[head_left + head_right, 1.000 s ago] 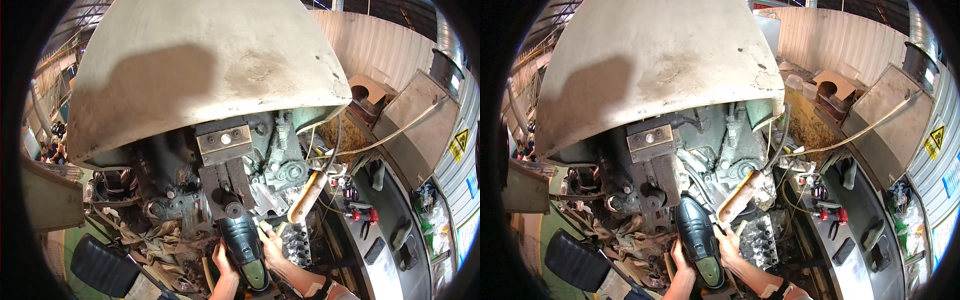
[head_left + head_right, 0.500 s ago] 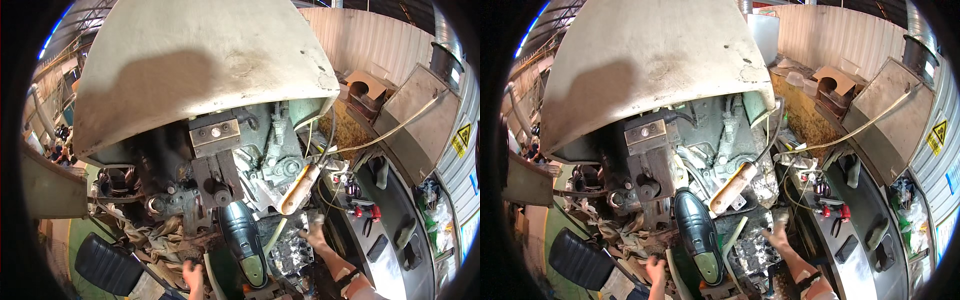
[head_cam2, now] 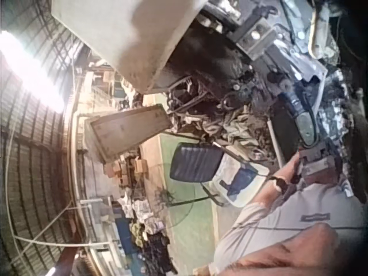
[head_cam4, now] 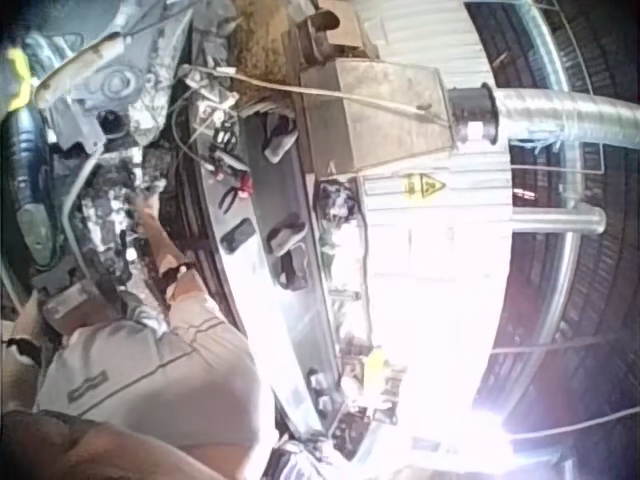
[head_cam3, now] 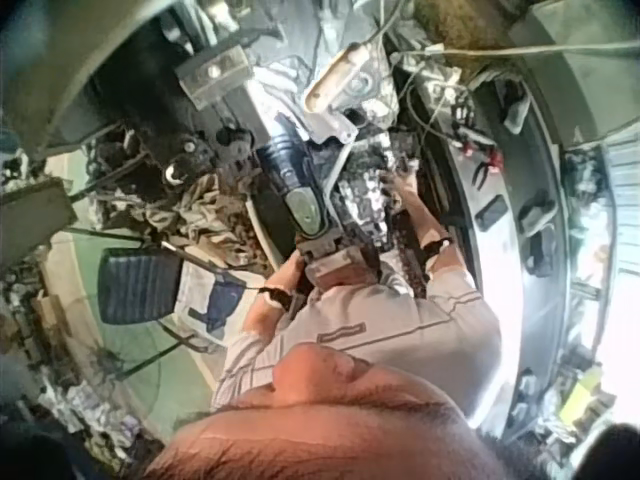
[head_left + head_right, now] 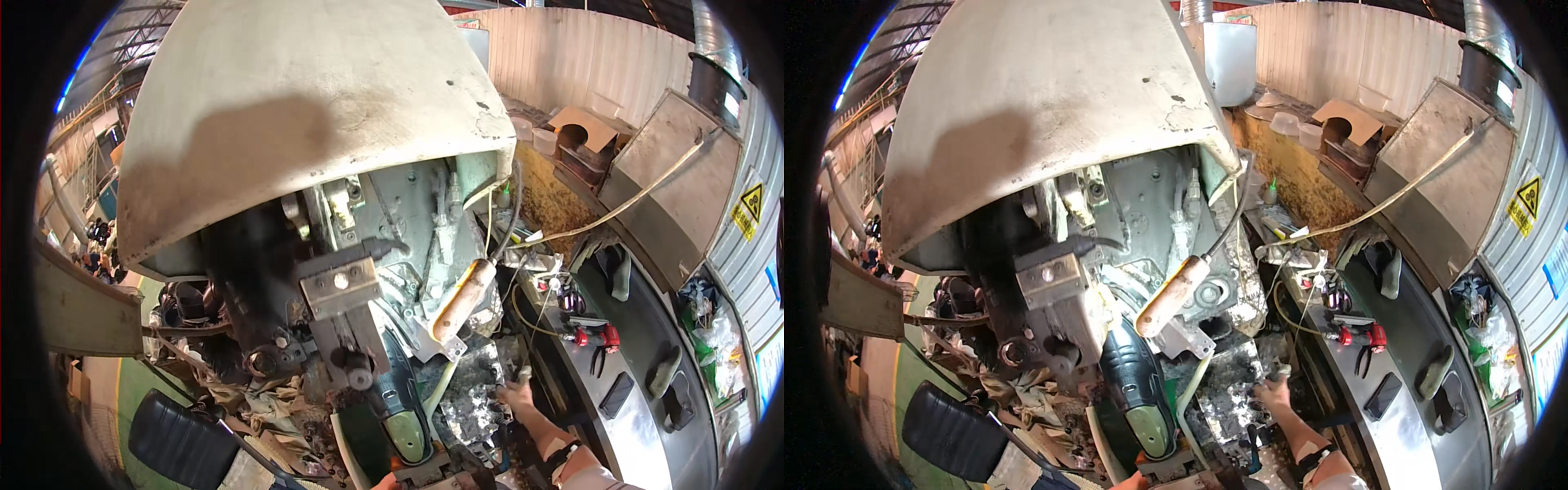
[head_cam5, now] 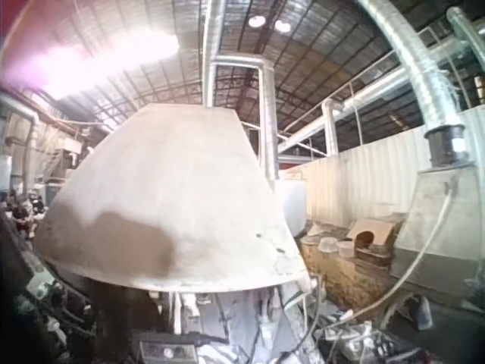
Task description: Use a lasting machine to shape shoes and move them along a conveyor belt.
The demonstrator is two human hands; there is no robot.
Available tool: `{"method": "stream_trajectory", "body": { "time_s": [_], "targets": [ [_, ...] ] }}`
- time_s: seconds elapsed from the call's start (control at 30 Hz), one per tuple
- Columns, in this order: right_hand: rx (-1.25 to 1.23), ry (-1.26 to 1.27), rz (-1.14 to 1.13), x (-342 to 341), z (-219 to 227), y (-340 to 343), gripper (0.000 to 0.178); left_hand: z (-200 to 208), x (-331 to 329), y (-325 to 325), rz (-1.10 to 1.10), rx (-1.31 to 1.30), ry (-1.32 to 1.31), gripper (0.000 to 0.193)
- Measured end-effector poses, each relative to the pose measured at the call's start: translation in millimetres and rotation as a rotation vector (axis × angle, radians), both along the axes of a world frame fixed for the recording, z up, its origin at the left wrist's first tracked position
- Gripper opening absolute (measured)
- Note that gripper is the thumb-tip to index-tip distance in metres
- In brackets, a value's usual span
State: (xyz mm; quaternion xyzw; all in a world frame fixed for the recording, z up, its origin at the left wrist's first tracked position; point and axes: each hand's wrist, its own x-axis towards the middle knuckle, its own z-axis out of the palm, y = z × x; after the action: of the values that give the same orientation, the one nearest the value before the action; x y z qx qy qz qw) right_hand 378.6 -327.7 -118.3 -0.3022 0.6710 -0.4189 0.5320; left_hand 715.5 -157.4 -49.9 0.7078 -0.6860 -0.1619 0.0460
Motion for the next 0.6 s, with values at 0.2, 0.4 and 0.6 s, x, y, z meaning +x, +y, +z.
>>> {"method": "stream_trajectory", "body": {
  "time_s": [0.2,0.4,0.6],
  "targets": [
    [0.006,0.004,-0.168,-33,73,11,0.064,0,2,20,0.198,0.122,0.162,0.051],
    [-0.339,0.042,-0.112,-1,155,37,0.033,101,59,79,0.370,0.155,1.044,0.069],
    [-1.013,0.369,0.563,74,259,123,0.026,230,131,111,0.821,-0.776,1.429,0.044]
  ]
}}
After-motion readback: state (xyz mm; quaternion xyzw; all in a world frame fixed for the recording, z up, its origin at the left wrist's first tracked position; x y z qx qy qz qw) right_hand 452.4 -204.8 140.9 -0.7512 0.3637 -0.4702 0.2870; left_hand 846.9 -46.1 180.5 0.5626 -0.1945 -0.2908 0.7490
